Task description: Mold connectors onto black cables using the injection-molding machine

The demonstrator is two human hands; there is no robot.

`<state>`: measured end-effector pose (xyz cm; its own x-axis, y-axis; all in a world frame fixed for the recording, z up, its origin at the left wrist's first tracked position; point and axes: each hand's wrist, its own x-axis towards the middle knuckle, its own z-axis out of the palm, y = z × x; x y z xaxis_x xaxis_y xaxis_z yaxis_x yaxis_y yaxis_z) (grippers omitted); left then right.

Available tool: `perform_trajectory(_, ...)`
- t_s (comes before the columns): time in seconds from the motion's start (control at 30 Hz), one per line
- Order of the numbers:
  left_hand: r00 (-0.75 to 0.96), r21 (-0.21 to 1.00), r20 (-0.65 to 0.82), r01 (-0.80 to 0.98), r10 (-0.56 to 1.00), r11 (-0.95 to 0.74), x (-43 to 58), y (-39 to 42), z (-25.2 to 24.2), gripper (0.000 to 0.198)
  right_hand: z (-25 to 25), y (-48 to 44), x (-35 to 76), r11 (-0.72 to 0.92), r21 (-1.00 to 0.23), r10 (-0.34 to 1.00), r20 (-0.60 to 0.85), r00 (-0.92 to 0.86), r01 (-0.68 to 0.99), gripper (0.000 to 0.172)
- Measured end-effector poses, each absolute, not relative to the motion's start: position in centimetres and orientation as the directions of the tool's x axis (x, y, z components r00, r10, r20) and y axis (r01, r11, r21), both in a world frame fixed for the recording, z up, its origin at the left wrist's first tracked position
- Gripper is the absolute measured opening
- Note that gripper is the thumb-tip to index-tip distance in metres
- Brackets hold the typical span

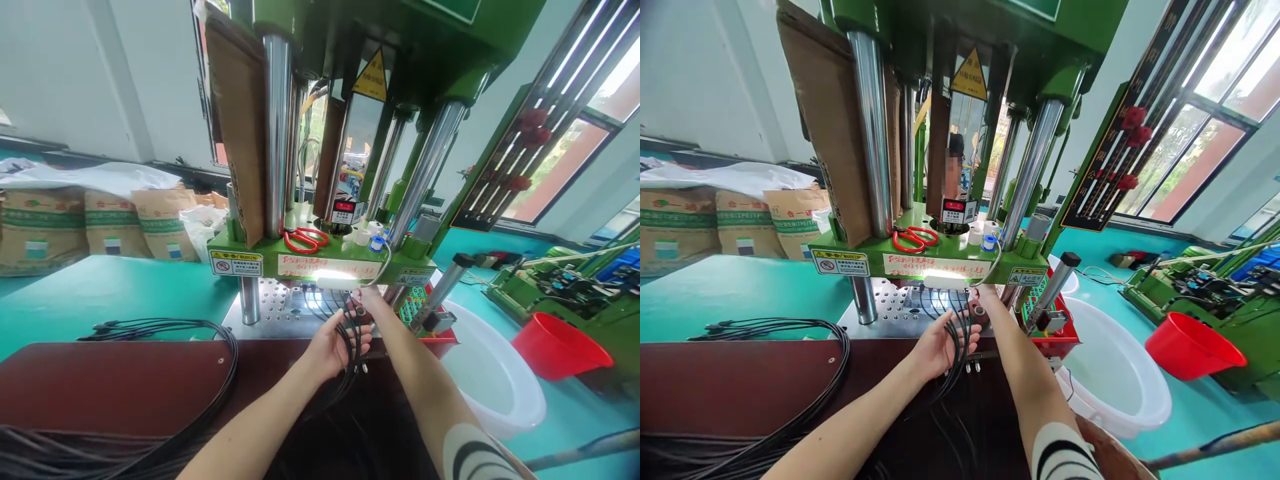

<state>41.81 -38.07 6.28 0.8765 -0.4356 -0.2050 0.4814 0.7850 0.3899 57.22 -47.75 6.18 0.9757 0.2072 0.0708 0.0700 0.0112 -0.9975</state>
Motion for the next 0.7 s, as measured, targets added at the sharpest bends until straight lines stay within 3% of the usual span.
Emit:
perform_trajectory(0.17, 0.865, 0.386, -0.329, 0.490, -0.379, 0.782, 38.0, -41.2, 6.9, 0.021, 6.2, -49.0, 53.0, 0.090, -0.996, 0.140, 0.015, 0.990, 0.003, 0.023)
perform_trajectory(0.23, 0.862, 0.319, -0.317, 0.490, -0.395, 0.811, 36.6, -41.6, 7.1, 0.014, 6.5, -49.6, 51.2, 0.118, -0.993, 0.129, 0.012, 0.992, -0.003, 0.020)
perform_trajectory(0.4, 0.858, 0.178, -0.316, 0.473, -0.405, 0.863, 33.6, -41.5, 7.1, 0.018, 6.6, -49.9, 49.0, 0.156, -0.988, 0.102, 0.007, 0.995, -0.009, 0.018)
perform_trajectory(0.7, 0.811, 0.298, -0.232, 0.585, -0.537, 0.755, 26.6, -40.2, 6.2, 0.016, 5.2, -50.8, 48.3, 0.217, -0.975, 0.082, -0.036, 0.996, -0.053, 0.021)
